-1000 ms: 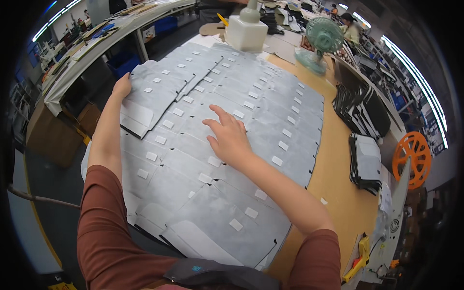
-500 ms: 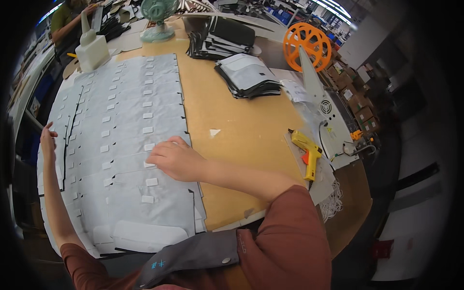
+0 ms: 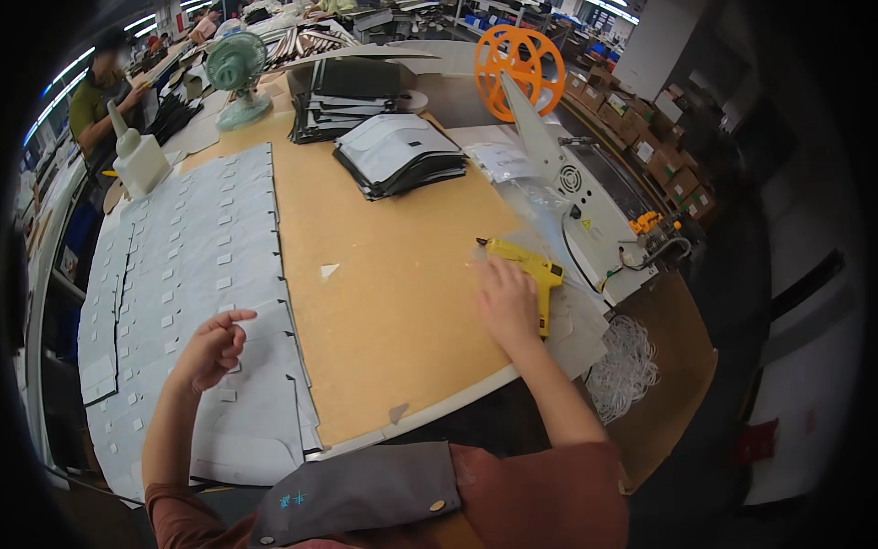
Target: The person uses a yellow hot glue gun to apply adhesive to small white rectangular pieces on a large grey fabric sheet. They then pick up a black fabric piece and place it onto the glued areas, pressing it down to secure it. The process is repeated for multiple sections of the fabric sheet.
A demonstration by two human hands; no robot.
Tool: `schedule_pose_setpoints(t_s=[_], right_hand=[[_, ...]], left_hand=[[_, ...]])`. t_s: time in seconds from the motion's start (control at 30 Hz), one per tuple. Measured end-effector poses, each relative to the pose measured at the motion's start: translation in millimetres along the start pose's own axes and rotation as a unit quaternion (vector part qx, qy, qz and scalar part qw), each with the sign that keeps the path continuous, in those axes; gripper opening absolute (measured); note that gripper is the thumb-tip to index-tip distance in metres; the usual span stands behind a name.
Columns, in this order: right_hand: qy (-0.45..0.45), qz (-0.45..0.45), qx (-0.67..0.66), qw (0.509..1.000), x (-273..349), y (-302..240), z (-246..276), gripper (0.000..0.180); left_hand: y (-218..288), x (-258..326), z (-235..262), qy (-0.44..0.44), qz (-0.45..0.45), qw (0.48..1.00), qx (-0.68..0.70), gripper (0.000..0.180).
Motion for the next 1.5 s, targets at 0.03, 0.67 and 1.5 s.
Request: schedule_pose_setpoints(t_s=[0.03,0.67,1.5], right_hand=[[0.004,-0.072,0.009,0.997,15.6,32.0,2.1,0.041],[-0.053,-0.28,-0.144,0.948,64.6,127.2,-35.0,0.063],[0.035,0.044,-0.05,0.997,-105.0,26.8,27.9,0.05]], left_hand=[[-6.2,-3.7,-12.5,-0.004,0.007,1.0,-0.017,0.046],[-113.3,23.0,-139.1,0.052,0.011,0.995,-0.08,0.042],[-98.3,25.7,-123.3,0.082,-0.082,0.99,-0.076,0.04]])
Point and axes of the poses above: each hand's wrist, its own x-axis away from the middle knuckle, its own z-axis out of the back of the hand, y = z × x, the point moved 10 cm from there along -x, towards the middle knuckle, and after that the axes turned 9 degrees about -y, right-handed, at the moved point
